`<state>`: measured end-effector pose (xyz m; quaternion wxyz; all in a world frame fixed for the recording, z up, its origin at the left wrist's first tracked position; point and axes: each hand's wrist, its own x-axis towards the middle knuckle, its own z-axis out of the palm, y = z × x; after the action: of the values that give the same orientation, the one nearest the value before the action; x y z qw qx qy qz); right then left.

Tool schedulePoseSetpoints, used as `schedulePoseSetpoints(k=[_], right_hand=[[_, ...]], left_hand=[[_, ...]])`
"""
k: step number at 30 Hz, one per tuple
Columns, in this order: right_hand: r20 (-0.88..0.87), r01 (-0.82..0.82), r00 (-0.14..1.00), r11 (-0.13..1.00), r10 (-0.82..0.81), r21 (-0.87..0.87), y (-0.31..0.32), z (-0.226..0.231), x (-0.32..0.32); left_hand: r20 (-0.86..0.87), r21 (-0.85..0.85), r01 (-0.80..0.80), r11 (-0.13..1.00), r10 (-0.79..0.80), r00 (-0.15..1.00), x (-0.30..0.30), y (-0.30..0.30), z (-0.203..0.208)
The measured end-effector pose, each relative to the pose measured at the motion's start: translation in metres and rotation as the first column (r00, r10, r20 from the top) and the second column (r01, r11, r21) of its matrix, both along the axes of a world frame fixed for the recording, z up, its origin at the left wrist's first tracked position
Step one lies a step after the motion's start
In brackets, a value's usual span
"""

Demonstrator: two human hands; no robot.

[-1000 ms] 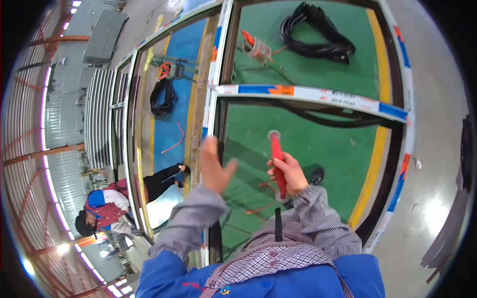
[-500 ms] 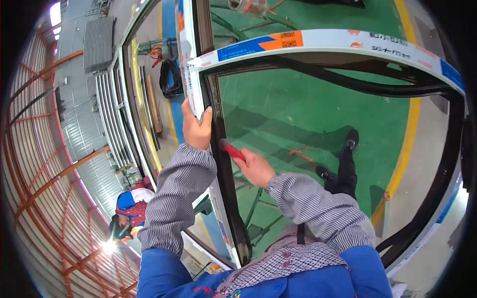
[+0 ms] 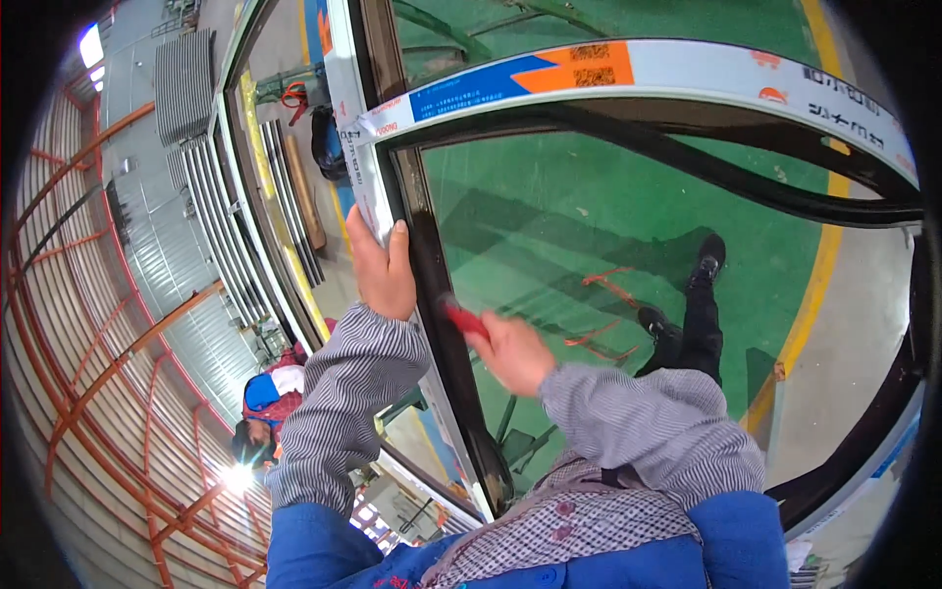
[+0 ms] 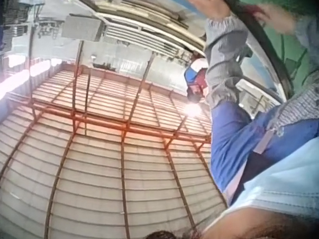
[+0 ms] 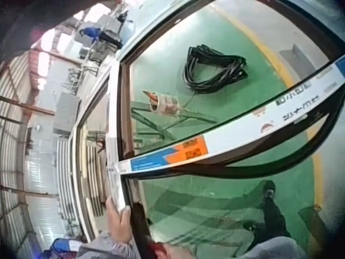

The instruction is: The recorder is applying and pressing a rubber sealant strip into the grooves of a metal frame.

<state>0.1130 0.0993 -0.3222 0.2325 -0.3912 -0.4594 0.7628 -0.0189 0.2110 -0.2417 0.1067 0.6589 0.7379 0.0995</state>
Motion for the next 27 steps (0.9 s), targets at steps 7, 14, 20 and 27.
schedulePoseSetpoints(k=[7,14,20,27], right_hand=[[-0.017,0.034,0.999,0.995,-0.032,0.089,0.127,-0.03,-0.001],[0.072,-0.1,0.992,0.994,0.103,-0.047,-0.056,0.004,-0.002],[0.122,0.295,0.943,0.947,-0.31,0.127,0.119,0.001,0.005],[0.055,0.02,0.998,0.996,-0.015,-0.087,-0.086,0.01,-0.027]], left_hand=[[0.029,0.007,0.053,0.999,-0.053,0.998,0.009,0.002,-0.011],[-0.053,0.066,0.068,0.996,-0.064,0.997,0.011,0.003,0.003],[-0.05,0.054,0.087,0.995,-0.084,0.995,0.005,0.0,-0.009],[0.069,0.075,0.096,0.993,-0.101,0.993,-0.009,-0.009,0.008]])
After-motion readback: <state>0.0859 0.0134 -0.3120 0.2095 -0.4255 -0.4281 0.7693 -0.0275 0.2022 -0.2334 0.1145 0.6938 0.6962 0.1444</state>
